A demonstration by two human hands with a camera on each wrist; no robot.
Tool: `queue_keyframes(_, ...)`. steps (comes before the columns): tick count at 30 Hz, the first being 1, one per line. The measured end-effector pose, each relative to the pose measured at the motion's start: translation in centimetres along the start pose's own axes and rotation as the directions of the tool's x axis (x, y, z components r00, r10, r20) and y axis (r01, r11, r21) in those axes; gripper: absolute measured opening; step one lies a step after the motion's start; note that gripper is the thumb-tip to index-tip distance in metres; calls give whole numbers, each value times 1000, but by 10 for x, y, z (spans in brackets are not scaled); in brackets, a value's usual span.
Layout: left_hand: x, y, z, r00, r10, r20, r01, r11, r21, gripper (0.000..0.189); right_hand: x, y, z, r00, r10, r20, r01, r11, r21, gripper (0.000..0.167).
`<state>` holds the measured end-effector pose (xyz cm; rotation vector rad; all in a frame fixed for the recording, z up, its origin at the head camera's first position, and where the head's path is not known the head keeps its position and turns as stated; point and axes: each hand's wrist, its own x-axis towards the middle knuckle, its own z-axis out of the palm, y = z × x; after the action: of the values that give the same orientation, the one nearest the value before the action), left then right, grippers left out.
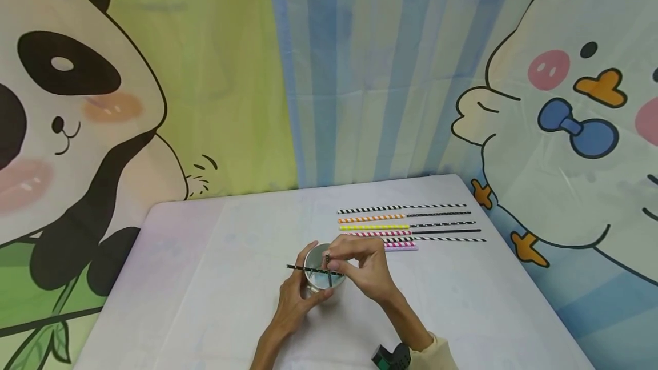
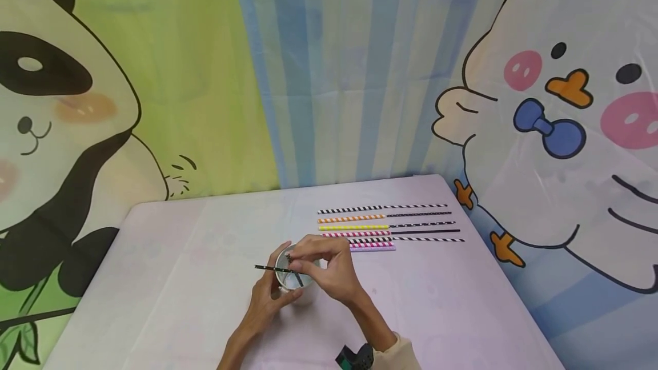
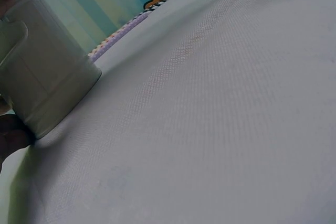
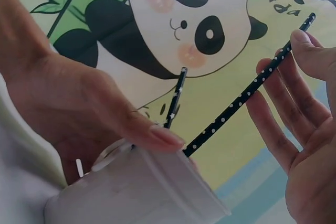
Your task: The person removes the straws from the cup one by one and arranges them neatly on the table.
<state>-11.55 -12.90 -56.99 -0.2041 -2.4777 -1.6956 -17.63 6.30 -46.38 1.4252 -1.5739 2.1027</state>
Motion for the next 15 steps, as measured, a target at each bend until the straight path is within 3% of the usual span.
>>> queue_keyframes(8, 1, -2, 0, 1000, 15, -17, -15, 1000, 25, 96, 11, -7, -6, 997, -62, -41, 66, 995, 81, 19)
queue_keyframes(15, 0, -3, 1, 999, 22, -23, -21, 999, 30, 98, 14, -19, -14, 992, -70, -104, 83, 988, 130, 10)
